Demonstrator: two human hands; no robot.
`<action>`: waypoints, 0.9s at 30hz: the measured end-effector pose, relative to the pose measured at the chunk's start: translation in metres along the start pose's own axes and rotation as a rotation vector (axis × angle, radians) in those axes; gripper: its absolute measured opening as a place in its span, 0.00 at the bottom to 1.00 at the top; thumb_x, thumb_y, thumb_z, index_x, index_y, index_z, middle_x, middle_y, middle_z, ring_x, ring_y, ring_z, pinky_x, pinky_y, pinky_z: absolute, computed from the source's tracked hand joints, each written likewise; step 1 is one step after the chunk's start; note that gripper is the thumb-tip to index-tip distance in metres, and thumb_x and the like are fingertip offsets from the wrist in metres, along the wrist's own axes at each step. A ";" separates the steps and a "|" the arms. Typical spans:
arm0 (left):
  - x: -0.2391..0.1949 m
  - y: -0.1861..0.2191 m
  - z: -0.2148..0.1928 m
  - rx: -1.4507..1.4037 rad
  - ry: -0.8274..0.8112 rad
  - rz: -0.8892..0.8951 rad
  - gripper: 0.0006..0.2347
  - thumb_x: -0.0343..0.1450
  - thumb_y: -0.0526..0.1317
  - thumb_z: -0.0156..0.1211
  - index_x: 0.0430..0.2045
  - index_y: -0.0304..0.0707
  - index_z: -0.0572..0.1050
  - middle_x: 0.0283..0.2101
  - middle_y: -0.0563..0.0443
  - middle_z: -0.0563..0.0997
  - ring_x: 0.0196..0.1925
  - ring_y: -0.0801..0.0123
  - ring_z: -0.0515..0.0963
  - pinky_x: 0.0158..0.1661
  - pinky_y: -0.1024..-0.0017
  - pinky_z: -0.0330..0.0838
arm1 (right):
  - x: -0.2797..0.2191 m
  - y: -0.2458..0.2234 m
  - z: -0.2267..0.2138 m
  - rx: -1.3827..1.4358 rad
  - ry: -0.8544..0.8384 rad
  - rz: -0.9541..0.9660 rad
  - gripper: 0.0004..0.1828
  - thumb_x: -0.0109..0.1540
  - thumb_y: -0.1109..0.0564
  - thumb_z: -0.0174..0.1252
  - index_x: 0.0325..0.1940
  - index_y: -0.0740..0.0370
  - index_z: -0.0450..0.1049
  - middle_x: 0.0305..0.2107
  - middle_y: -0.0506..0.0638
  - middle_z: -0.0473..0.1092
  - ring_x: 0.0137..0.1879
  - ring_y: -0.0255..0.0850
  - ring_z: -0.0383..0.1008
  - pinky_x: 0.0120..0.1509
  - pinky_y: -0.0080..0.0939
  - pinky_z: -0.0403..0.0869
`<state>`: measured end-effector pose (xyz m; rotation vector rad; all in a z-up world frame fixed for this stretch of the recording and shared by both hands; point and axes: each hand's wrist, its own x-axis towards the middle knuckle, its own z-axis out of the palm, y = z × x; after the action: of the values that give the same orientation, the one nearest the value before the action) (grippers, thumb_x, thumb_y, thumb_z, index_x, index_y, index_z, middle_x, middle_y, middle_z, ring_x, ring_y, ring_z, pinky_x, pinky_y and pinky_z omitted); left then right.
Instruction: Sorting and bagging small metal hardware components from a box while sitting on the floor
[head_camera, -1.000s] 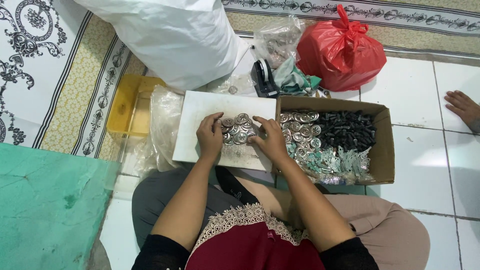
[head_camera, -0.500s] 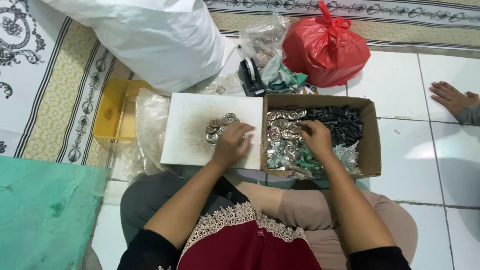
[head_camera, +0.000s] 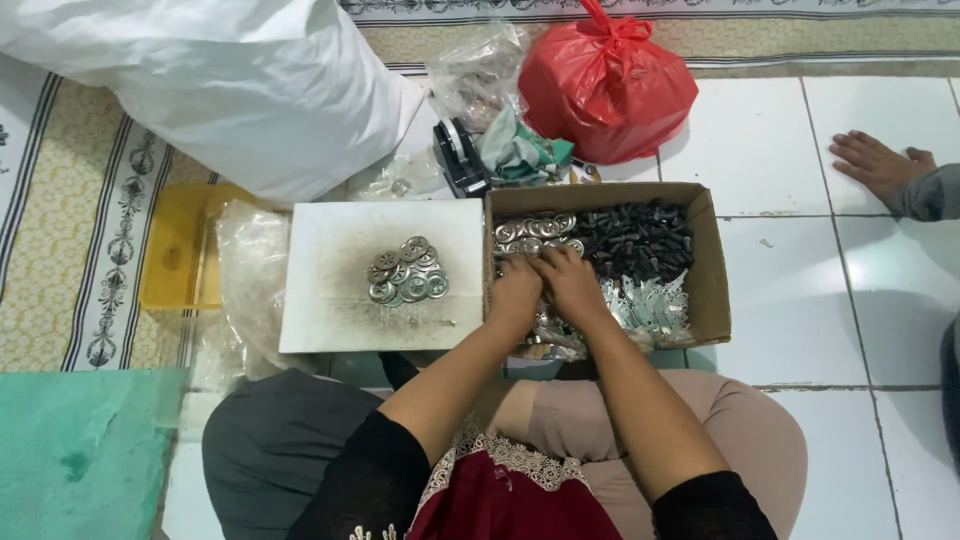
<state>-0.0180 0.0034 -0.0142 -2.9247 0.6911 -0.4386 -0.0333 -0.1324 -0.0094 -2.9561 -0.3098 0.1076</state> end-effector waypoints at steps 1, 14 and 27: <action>0.002 0.004 0.009 0.000 -0.003 0.003 0.10 0.68 0.35 0.54 0.37 0.32 0.80 0.33 0.44 0.79 0.35 0.64 0.81 0.20 0.76 0.76 | 0.000 0.000 0.005 0.003 -0.002 0.003 0.22 0.62 0.51 0.54 0.62 0.41 0.72 0.62 0.43 0.65 0.73 0.48 0.58 0.61 0.52 0.74; 0.009 -0.003 0.022 -0.114 0.139 -0.011 0.01 0.70 0.35 0.55 0.32 0.42 0.72 0.31 0.55 0.72 0.33 0.67 0.81 0.25 0.78 0.79 | 0.013 0.030 0.051 0.198 0.157 0.072 0.12 0.60 0.49 0.65 0.48 0.44 0.79 0.46 0.40 0.74 0.64 0.44 0.68 0.56 0.46 0.75; 0.017 -0.025 -0.010 -1.061 0.145 -0.335 0.03 0.76 0.36 0.57 0.40 0.39 0.75 0.33 0.46 0.81 0.37 0.52 0.84 0.39 0.61 0.79 | 0.019 0.040 0.065 1.349 0.293 0.455 0.24 0.55 0.65 0.71 0.55 0.59 0.80 0.44 0.52 0.79 0.49 0.38 0.78 0.53 0.40 0.79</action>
<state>0.0046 0.0176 0.0038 -4.0841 0.5455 -0.3873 -0.0122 -0.1564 -0.0809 -1.6051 0.3637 -0.0546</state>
